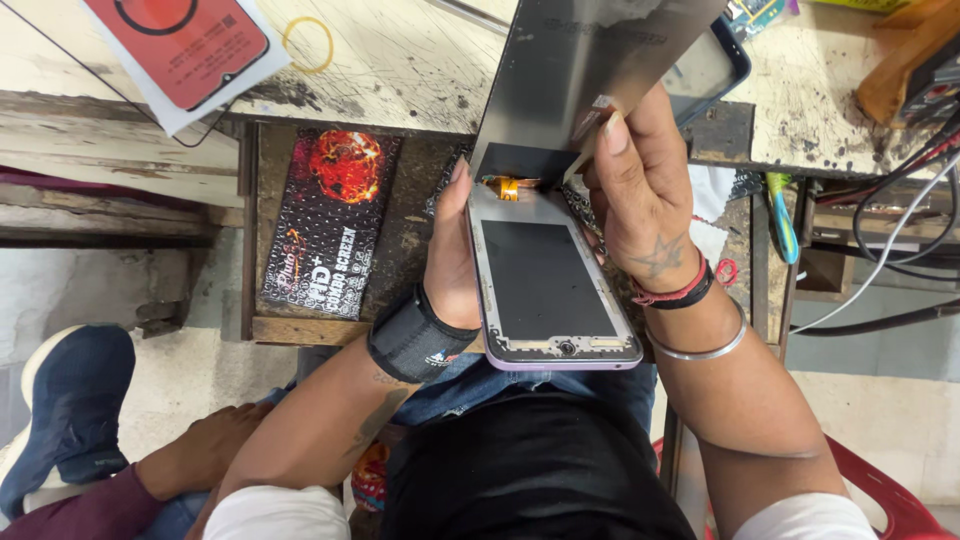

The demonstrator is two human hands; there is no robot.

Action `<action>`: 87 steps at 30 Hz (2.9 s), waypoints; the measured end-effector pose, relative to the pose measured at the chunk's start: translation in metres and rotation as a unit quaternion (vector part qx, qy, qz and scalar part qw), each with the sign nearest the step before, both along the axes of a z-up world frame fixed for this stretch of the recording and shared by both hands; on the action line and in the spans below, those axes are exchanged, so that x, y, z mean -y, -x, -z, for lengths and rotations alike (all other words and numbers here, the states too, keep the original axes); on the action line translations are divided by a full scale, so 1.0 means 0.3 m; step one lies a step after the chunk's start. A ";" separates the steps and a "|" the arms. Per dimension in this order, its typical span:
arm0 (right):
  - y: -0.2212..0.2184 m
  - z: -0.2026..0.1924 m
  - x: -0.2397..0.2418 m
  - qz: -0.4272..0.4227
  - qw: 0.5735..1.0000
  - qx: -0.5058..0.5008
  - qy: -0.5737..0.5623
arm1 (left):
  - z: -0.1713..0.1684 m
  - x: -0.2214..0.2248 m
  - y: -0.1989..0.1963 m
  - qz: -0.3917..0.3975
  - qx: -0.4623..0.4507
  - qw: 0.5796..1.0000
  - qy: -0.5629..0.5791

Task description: The person disassembles a mobile phone by prying open the back cover, removing screws from the internal frame using a screwdriver, and separating the battery and internal components.

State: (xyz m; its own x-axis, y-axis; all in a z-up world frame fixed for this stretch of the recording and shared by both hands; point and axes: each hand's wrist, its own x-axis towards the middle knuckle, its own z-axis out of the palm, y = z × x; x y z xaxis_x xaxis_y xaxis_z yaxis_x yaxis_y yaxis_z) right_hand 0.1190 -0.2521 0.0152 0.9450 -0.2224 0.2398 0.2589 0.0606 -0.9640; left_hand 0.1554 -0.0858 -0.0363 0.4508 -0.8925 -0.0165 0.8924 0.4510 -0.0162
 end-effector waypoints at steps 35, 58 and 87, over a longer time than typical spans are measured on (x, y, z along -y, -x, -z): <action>0.069 -0.017 -0.027 0.051 0.953 0.152 0.258 | -0.007 -0.053 0.045 -0.097 0.166 0.977 -0.093; 0.068 0.101 0.009 0.115 0.947 0.129 0.270 | 0.007 -0.038 0.016 -0.114 0.202 0.962 -0.146; -0.005 -0.162 0.052 -0.252 0.907 0.225 0.251 | 0.002 -0.024 0.010 -0.260 0.183 0.931 -0.180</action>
State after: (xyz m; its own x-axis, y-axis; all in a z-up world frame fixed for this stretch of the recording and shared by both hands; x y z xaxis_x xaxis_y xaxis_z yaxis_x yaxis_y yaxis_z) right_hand 0.1205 -0.2676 0.0638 0.6778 0.4553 0.5773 0.6942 -0.1373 -0.7066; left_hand 0.1524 -0.0788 -0.0368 0.8544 -0.5186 -0.0321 0.4680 0.7414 0.4810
